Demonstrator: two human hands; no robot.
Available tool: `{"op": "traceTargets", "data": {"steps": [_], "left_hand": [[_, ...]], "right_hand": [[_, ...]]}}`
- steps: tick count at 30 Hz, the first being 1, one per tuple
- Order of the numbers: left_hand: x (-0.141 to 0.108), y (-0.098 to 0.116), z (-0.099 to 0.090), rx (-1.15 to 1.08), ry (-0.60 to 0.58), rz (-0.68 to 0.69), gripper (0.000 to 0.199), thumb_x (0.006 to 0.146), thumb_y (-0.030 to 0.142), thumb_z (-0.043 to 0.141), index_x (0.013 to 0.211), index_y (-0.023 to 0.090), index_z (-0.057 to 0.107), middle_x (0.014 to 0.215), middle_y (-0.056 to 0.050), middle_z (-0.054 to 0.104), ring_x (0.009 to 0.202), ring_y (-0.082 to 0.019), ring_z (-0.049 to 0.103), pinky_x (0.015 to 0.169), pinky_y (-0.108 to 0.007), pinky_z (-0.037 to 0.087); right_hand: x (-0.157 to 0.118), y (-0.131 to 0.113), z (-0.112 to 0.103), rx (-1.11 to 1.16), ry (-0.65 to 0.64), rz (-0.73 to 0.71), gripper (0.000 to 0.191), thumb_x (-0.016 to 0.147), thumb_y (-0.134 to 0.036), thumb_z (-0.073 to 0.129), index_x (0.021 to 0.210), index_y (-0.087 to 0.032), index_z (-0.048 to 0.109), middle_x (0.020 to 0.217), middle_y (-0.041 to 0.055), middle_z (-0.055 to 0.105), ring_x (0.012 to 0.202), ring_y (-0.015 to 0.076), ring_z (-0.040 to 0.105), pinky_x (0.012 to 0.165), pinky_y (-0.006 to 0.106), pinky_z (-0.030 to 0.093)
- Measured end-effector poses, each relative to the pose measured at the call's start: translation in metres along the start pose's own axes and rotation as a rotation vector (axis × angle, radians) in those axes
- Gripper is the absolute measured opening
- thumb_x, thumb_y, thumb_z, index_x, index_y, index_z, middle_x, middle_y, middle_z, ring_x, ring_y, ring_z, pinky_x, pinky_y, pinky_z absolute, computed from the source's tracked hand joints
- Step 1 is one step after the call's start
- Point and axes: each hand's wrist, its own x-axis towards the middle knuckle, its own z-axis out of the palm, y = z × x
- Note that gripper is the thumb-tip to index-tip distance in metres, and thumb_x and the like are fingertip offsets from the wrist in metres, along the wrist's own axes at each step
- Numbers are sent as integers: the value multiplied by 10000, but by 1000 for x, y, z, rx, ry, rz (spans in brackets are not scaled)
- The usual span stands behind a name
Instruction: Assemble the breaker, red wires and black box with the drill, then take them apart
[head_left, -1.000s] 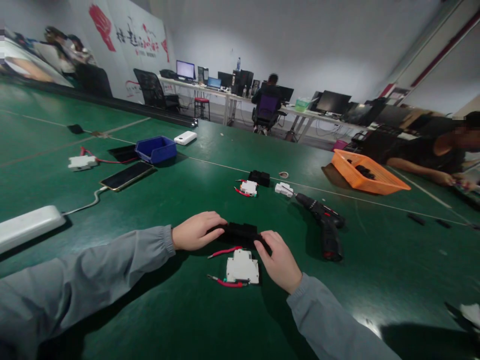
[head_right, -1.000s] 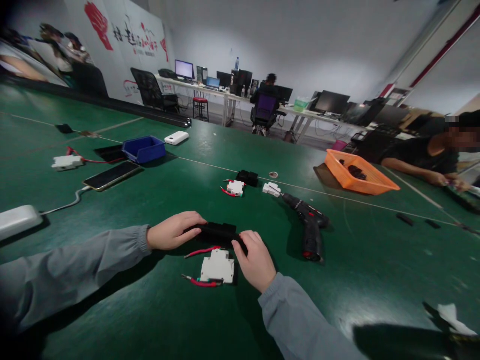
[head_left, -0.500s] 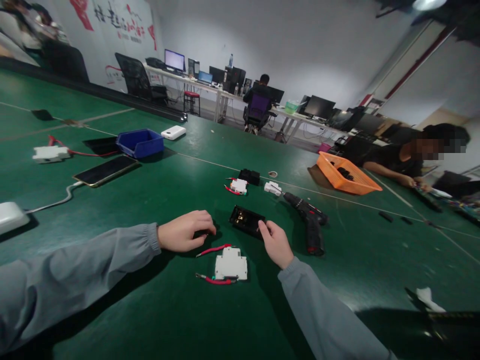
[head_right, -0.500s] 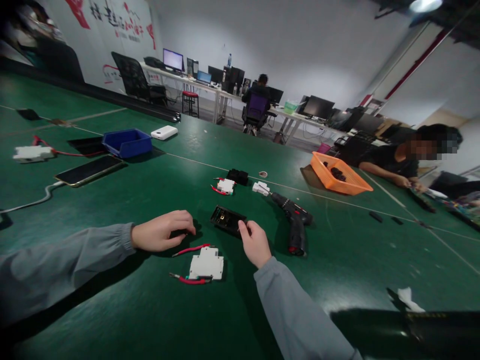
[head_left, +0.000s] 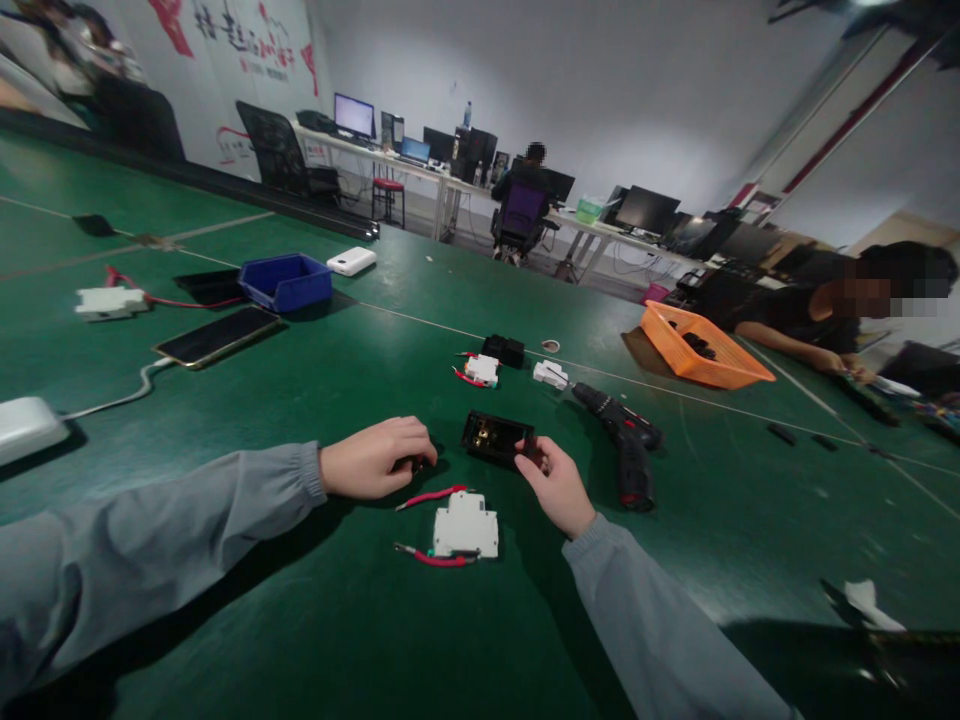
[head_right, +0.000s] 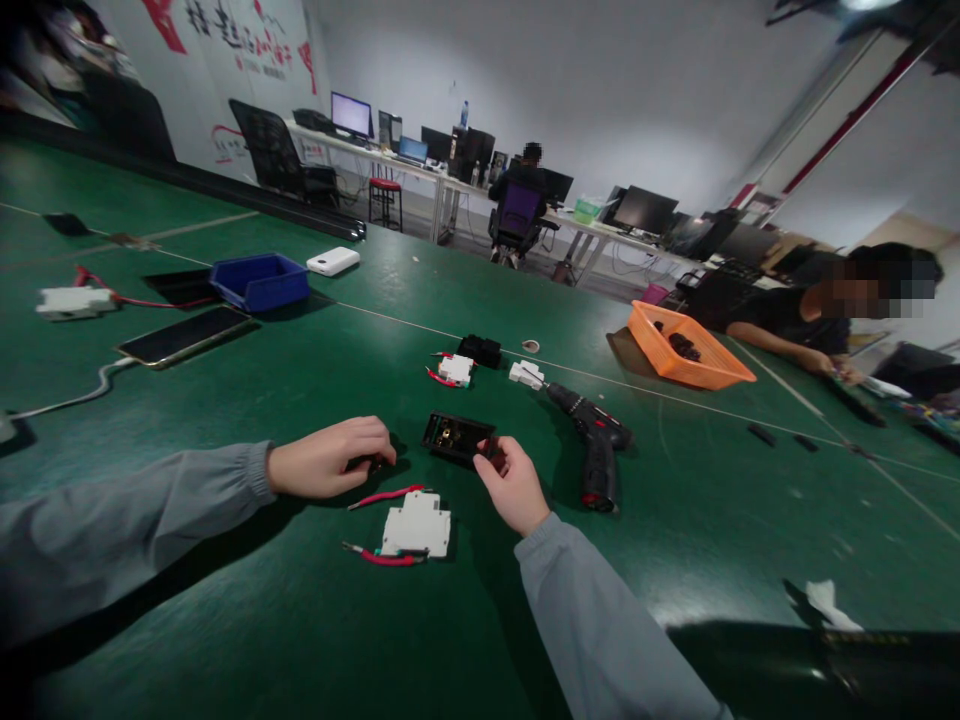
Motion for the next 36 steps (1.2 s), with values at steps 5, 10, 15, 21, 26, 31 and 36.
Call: {"op": "traceTargets", "data": {"steps": [5,10,15,21,26,31,36], "left_hand": [[-1,2,-3,-32,-30,5,353,747,94,507,1058,203,631,993,-56,623,948,-208,540,868,-364,443],[0,0,-3,-34,-13,22,250,819,150,526,1033,205,642,980,-55,634,948,-201,543,872,-354,440],[0,0,-1,-41,-1,20,154,888,215,528,988,199,643,948,-52,640,934,-185,547,861,-333,432],[2,-3,2,-66,4,2,158,922,323,555,947,185,628,910,-49,638,888,-170,543,811,-312,431],[2,-6,4,-74,9,-17,205,912,384,589,902,181,616,886,-42,627,867,-165,533,780,-301,424],[1,-7,5,-65,14,-13,213,918,389,583,906,180,622,886,-44,628,866,-164,533,783,-302,425],[1,-7,5,-74,20,-12,169,948,318,535,985,196,645,928,-50,649,905,-168,550,815,-307,435]], "right_hand": [[1,3,0,66,-12,-6,323,871,-438,553,1026,-160,612,913,79,662,718,184,590,615,314,488],[2,-1,1,119,-15,-10,381,867,-457,558,1089,-153,618,963,92,671,794,199,621,681,325,508],[2,0,1,122,-8,-10,396,900,-490,532,1069,-151,645,892,70,655,836,199,615,738,323,497],[1,0,1,97,-7,12,420,891,-524,538,1030,-142,647,790,44,610,657,154,527,560,268,417],[0,-4,2,73,2,10,400,885,-538,542,945,-151,625,759,29,578,588,127,463,512,255,365],[-1,-5,1,61,-3,14,384,892,-527,534,953,-157,615,761,23,573,572,123,449,505,255,362],[-1,-3,2,36,-4,0,373,904,-520,526,941,-160,613,735,8,556,573,126,452,511,258,366]]}}
